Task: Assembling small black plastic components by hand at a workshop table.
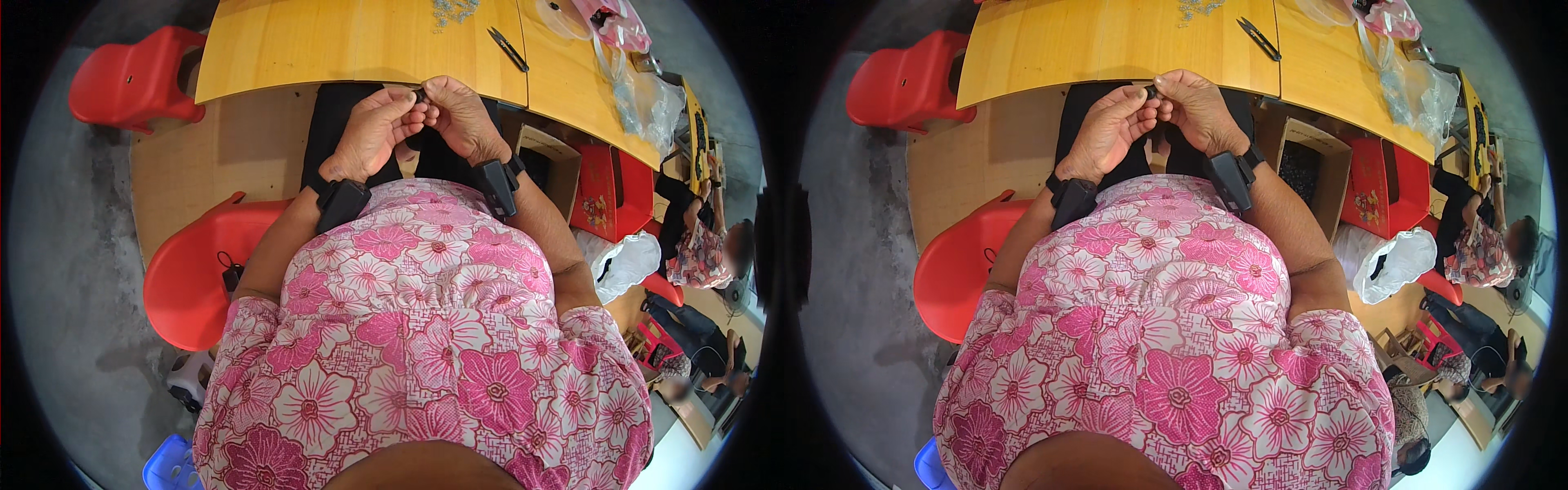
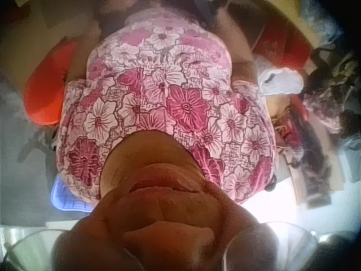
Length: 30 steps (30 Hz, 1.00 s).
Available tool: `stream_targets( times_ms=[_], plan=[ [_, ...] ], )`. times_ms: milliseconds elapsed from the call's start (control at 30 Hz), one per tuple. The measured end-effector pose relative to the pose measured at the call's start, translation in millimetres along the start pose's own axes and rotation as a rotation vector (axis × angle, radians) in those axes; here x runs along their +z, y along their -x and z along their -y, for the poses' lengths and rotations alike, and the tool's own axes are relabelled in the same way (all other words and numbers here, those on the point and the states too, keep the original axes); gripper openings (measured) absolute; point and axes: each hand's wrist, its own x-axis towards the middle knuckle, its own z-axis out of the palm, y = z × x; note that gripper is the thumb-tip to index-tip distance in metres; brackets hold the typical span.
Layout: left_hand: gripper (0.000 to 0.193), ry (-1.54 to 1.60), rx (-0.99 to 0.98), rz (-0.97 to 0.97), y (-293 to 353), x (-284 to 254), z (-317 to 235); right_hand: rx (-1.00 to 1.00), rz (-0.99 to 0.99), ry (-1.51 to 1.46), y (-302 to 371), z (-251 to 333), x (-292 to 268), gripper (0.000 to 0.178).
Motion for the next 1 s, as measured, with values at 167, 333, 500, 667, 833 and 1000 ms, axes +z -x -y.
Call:
stream_targets(
  times_ms=[167, 333, 500, 667, 833, 1000],
  plan=[
    [0.013, -0.038, 0.012, -0.062, 0, 3, 1, -0.093, -0.099, 0.091, 2, -4, 6, 0.011],
    [0.014, -0.040, 0.034, -0.071, 0, 1, 2, -0.200, -0.180, 0.258, 3, -5, 11, 0.009],
    [0.015, -0.031, 0.026, -0.094, -1, -4, 6, -0.311, -0.157, 0.481, 2, -2, 12, 0.008],
    [0.015, 0.023, 0.028, -0.122, 0, -4, 9, -0.370, -0.172, 0.556, 4, -9, 12, 0.010],
    [0.012, 0.020, 0.070, -0.139, 0, -2, 7, -0.358, -0.201, 0.465, 7, -8, 21, 0.015],
    [0.015, 0.005, 0.072, -0.130, 0, -1, 8, -0.271, -0.157, 0.380, 3, -9, 21, 0.014]
  ],
)
